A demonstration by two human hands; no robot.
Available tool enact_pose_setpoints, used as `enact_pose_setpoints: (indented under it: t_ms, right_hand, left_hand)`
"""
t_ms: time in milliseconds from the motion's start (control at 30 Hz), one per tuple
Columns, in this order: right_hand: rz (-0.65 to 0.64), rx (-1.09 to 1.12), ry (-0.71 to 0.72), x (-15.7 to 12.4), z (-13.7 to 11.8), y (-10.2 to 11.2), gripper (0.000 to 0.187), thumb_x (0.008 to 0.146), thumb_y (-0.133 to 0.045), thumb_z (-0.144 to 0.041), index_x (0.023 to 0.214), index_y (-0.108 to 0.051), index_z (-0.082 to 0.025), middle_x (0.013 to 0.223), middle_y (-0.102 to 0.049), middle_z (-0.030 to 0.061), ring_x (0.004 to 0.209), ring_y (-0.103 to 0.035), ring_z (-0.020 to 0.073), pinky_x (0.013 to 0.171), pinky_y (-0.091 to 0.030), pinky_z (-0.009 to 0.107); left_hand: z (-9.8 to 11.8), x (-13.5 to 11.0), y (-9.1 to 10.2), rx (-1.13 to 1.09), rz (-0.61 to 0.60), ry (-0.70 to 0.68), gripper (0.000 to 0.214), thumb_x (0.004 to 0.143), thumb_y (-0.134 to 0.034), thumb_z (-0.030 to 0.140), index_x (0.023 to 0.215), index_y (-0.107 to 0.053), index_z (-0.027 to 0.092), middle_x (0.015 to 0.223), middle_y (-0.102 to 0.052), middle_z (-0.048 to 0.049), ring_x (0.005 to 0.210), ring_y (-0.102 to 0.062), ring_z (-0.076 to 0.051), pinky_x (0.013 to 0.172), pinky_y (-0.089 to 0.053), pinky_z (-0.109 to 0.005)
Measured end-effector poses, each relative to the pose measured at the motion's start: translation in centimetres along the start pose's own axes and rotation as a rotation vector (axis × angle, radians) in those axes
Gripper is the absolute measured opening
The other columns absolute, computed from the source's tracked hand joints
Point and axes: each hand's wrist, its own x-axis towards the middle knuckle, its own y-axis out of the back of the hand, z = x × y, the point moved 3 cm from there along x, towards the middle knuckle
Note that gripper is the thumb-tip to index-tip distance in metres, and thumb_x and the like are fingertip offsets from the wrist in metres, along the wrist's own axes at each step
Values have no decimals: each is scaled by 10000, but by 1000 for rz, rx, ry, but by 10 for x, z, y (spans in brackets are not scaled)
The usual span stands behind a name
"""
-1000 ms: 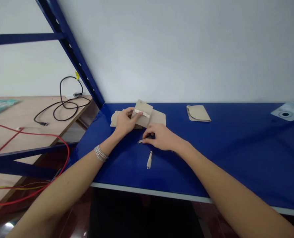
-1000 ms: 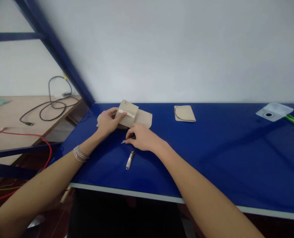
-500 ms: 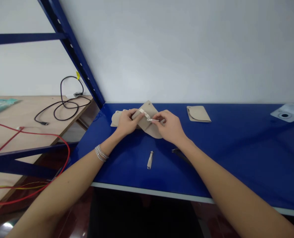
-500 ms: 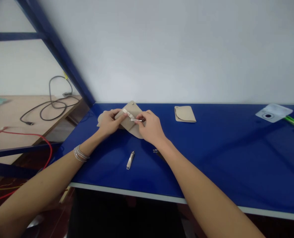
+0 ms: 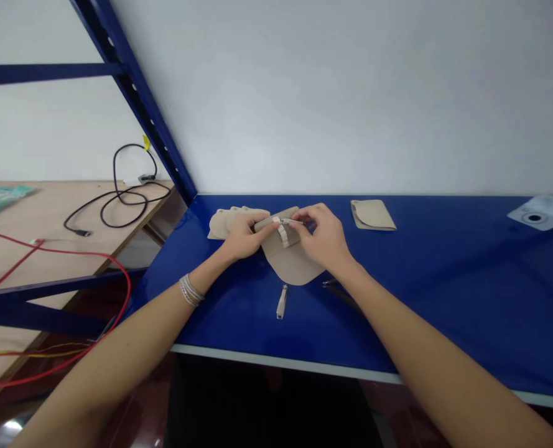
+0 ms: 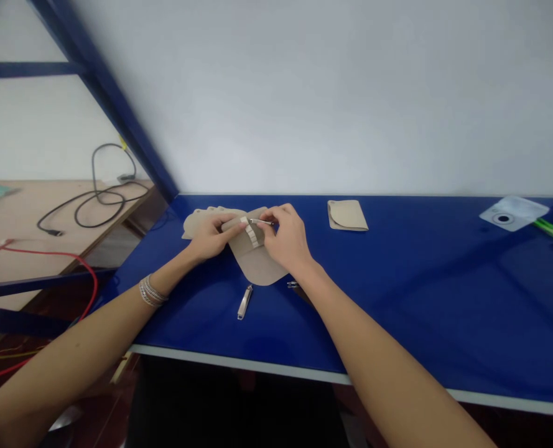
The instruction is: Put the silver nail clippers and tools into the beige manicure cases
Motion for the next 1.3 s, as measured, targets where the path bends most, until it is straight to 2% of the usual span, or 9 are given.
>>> enact_pose_setpoints:
  t_ms: [100,233,500,800,1000,1300]
  right_hand:
    - [-9,-3,18,0,-1,0,40,800,-599,-200,811,-636,-190,881,-604,55,754,-576,173,699,-463,333]
    - [-22,-12,61,0,-2,-1,38,804,-594,-183,809,-631,-192,874,-610,49,769,-579,173,710,-462,327]
    - [-13,-19,55,0,0,-1,50,812,-589,-187,827,-637,-192,874,-611,49,769,-580,174,704,-462,325]
    - [-47,-4,75,-2,-1,-3,42,819,-583,-198,822,-625,-196,875,-606,43,771,-573,171,704,-453,313]
    - [-91,14,123,-1,-3,-3,48,828,-571,-192,795,-606,-188,820,-571,28,754,-545,157,705,-429,299]
    - [-66,26,104,-3,-3,-5,53,835,-557,-197,799,-594,-191,831,-566,36,743,-555,158,704,-460,302]
  left_hand:
    - [0,0,-1,12,-74,-15,345,844,-538,453,844,-701,149,697,-614,-7,617,-506,-116,555,-390,-230]
    - [-1,0,-1,10,-90,-8,376,851,-513,474,846,-697,147,692,-604,-9,614,-500,-118,548,-379,-232]
    - [-4,0,-2,-16,-74,10,354,837,-534,468,831,-688,149,682,-591,-7,596,-480,-116,529,-363,-233]
    - [-6,1,-3,-27,-76,13,385,866,-477,473,749,-656,152,630,-553,-2,566,-468,-112,515,-357,-237]
    - [-7,2,-1,-4,-65,17,365,849,-502,465,749,-655,149,640,-561,0,567,-474,-108,512,-359,-232]
    - [-10,4,-1,-40,-82,42,346,844,-509,453,752,-654,153,629,-547,8,560,-469,-104,506,-349,-227]
